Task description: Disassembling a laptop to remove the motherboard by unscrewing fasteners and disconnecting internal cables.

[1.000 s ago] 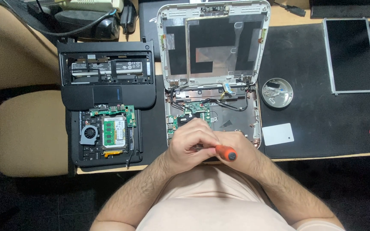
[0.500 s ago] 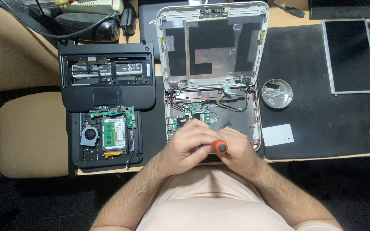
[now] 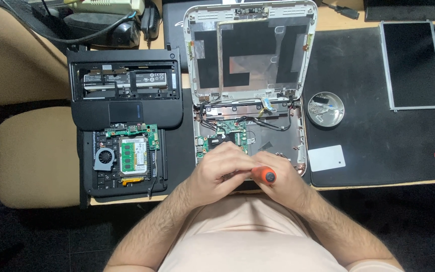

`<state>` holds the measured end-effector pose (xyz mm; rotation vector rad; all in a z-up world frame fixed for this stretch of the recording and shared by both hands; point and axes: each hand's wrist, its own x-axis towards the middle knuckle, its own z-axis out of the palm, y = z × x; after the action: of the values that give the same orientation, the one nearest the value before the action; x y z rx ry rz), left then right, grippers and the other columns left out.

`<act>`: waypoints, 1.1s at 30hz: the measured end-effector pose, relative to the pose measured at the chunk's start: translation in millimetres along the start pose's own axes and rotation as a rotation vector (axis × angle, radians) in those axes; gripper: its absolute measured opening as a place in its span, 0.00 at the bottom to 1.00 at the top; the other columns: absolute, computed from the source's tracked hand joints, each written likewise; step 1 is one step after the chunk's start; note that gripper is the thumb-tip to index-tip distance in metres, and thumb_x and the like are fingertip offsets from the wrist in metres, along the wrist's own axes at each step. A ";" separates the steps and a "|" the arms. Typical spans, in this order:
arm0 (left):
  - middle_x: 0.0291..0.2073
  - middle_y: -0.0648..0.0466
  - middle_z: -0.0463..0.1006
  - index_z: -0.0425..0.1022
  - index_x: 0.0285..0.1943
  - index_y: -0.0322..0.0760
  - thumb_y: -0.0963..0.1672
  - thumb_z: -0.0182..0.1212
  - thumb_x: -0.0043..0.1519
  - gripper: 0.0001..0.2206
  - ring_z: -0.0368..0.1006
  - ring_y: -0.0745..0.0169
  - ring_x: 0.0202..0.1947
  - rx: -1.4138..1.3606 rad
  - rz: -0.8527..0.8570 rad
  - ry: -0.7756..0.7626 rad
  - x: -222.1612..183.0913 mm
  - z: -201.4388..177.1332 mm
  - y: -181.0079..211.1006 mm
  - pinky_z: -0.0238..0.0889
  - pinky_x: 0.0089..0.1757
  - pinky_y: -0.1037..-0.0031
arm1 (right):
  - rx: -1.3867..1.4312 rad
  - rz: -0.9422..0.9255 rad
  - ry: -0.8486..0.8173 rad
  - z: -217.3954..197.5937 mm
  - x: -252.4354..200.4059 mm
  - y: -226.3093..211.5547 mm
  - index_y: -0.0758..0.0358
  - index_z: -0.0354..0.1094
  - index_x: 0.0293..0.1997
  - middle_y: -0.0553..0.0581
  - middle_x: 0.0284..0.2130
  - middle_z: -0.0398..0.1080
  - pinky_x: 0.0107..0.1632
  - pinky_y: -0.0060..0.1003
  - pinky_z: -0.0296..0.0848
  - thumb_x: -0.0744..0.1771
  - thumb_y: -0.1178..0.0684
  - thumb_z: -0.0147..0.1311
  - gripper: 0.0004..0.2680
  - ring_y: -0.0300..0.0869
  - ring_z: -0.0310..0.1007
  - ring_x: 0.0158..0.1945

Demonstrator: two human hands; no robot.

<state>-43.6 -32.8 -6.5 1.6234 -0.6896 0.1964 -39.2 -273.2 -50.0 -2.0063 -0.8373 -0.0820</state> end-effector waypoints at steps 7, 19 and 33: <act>0.39 0.62 0.93 0.92 0.50 0.48 0.42 0.81 0.71 0.04 0.83 0.60 0.37 -0.005 -0.016 0.088 2.9 5.5 -11.1 0.80 0.44 0.65 | -0.002 0.058 0.008 -2.1 11.0 -14.9 0.58 0.82 0.41 0.51 0.36 0.83 0.45 0.44 0.87 0.71 0.60 0.67 0.02 0.52 0.85 0.37; 0.36 0.53 0.85 0.89 0.65 0.41 0.43 0.79 0.73 0.12 0.80 0.58 0.35 0.103 -0.167 0.279 -20.3 -13.8 -21.8 0.78 0.42 0.61 | 0.131 0.277 0.122 -15.5 5.5 -20.9 0.62 0.87 0.60 0.58 0.42 0.93 0.53 0.49 0.92 0.74 0.61 0.65 0.08 0.51 0.96 0.47; 0.20 0.54 0.76 0.91 0.50 0.38 0.35 0.74 0.69 0.07 0.75 0.55 0.23 0.385 -0.205 0.297 -49.6 -12.8 -38.2 0.75 0.32 0.63 | 0.074 0.289 0.746 -106.5 -25.8 79.1 0.68 0.64 0.63 0.68 0.39 0.82 0.44 0.39 0.89 0.85 0.48 0.48 0.10 0.51 0.88 0.38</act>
<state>-59.7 -4.0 -61.2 1.9666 -0.2631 0.4314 15.5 -396.6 -57.5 -1.7976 -0.0733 -0.5830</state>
